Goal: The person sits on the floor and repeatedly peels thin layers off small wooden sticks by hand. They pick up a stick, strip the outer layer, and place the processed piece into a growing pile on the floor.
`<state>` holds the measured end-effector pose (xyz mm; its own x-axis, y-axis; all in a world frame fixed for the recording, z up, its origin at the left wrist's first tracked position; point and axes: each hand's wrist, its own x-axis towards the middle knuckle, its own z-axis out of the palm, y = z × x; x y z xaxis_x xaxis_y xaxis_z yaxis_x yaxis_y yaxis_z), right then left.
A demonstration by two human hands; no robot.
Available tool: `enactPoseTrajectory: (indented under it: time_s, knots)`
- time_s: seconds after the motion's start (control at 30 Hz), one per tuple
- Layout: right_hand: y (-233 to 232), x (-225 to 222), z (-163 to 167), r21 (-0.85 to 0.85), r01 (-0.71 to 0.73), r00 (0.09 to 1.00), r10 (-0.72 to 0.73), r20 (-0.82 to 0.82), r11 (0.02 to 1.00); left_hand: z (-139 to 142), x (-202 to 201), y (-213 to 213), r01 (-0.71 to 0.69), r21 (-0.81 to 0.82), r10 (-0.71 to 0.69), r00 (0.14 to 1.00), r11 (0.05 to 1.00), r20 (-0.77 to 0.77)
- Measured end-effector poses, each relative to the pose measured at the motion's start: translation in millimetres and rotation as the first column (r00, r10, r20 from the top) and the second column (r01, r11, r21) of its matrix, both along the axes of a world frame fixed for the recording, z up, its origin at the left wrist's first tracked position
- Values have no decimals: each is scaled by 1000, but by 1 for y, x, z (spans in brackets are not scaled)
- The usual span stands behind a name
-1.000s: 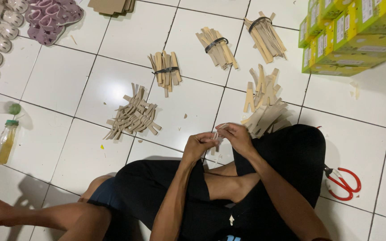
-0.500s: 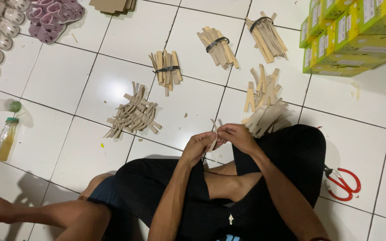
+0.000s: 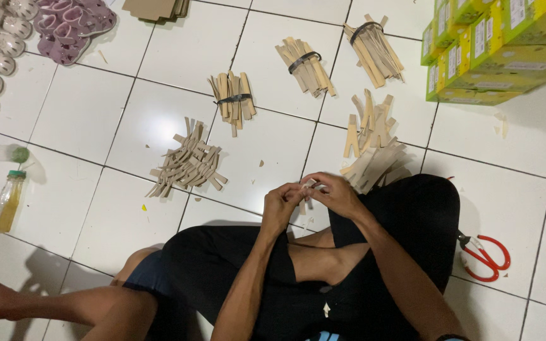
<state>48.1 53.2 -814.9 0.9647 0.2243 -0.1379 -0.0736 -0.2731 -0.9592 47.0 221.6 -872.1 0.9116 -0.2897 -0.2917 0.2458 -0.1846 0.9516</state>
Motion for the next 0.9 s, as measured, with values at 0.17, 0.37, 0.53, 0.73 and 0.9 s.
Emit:
enactPoseTrajectory:
  time_s: [0.17,0.37,0.53,0.73,0.9]
  knots:
    - [3,0,-4,121,98,990,-85,-109,988,-9,3,4,27,-13,-29,992,1000,-122]
    - [6,-1,-6,103,94,988,-81,-132,990,-8,3,4,53,24,-50,990,998,-132]
    - [9,0,-3,155,137,978,-109,-178,978,2,1,3,106,173,-83,988,979,-132]
    - [11,2,1,162,199,974,-176,-145,967,-1,-1,-4,62,88,-55,995,994,-78]
    - [19,14,13,-191,279,958,-286,-12,941,-8,4,-9,11,85,-14,1000,996,27]
